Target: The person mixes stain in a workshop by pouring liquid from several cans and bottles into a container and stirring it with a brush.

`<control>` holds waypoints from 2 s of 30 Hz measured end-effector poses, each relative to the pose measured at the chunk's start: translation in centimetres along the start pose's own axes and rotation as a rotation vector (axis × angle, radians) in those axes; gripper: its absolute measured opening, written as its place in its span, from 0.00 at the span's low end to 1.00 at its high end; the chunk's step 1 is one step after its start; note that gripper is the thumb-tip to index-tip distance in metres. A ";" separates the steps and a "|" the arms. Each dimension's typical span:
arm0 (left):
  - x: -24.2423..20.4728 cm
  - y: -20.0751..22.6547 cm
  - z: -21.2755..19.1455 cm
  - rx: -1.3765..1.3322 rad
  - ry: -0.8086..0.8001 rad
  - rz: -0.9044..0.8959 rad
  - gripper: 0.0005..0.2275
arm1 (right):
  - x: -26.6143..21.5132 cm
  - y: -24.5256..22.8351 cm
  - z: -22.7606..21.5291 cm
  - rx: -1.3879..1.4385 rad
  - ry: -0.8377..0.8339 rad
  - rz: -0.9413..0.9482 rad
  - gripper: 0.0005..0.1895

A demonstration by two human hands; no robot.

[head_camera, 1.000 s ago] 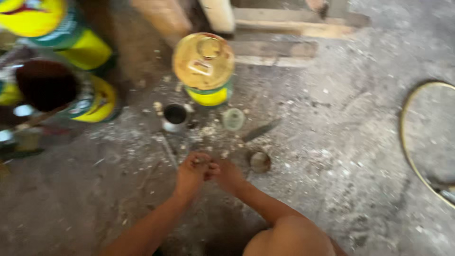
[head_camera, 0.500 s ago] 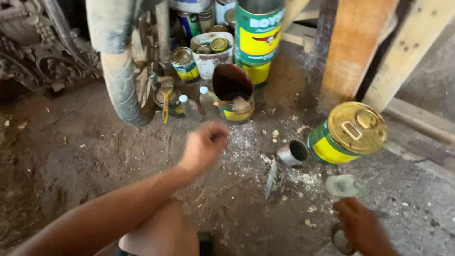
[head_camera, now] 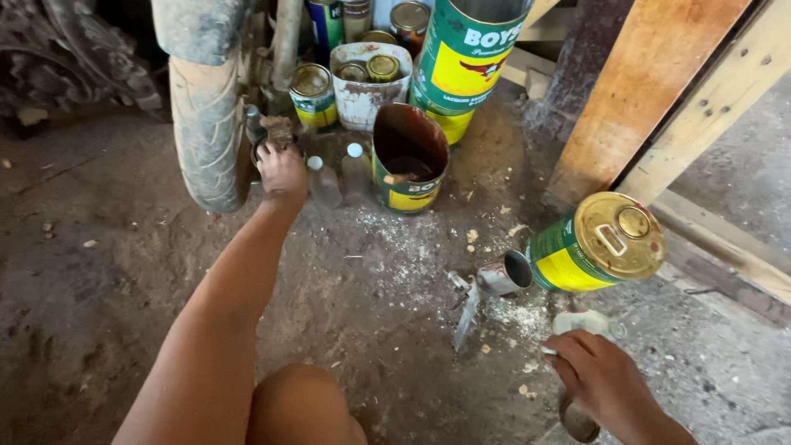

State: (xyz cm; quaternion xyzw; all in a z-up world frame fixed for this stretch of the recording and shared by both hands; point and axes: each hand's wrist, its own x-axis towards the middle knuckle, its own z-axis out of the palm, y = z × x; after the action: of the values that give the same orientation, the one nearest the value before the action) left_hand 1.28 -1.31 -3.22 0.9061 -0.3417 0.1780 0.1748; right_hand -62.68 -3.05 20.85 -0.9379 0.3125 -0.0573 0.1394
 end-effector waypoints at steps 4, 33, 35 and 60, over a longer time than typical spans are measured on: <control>0.0 -0.3 1.1 -0.024 -0.020 0.027 0.09 | -0.1 0.5 -0.4 0.028 0.025 0.098 0.13; -4.0 5.8 -5.4 -0.142 -0.255 -0.043 0.16 | 0.9 2.2 4.4 0.134 -0.088 0.251 0.16; -5.5 5.3 -5.6 -0.164 -0.210 -0.016 0.15 | 0.7 2.1 5.3 0.166 -0.110 0.262 0.16; -2.5 9.1 -8.2 -0.184 -0.332 0.207 0.20 | 7.9 -6.8 4.5 0.383 -0.044 -0.145 0.12</control>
State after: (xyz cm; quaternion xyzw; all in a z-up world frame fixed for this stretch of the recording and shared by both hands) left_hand -8.35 -2.71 4.60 0.8633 -0.4718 0.0113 0.1788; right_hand -51.63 -1.65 18.73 -0.9153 0.2243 -0.1052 0.3176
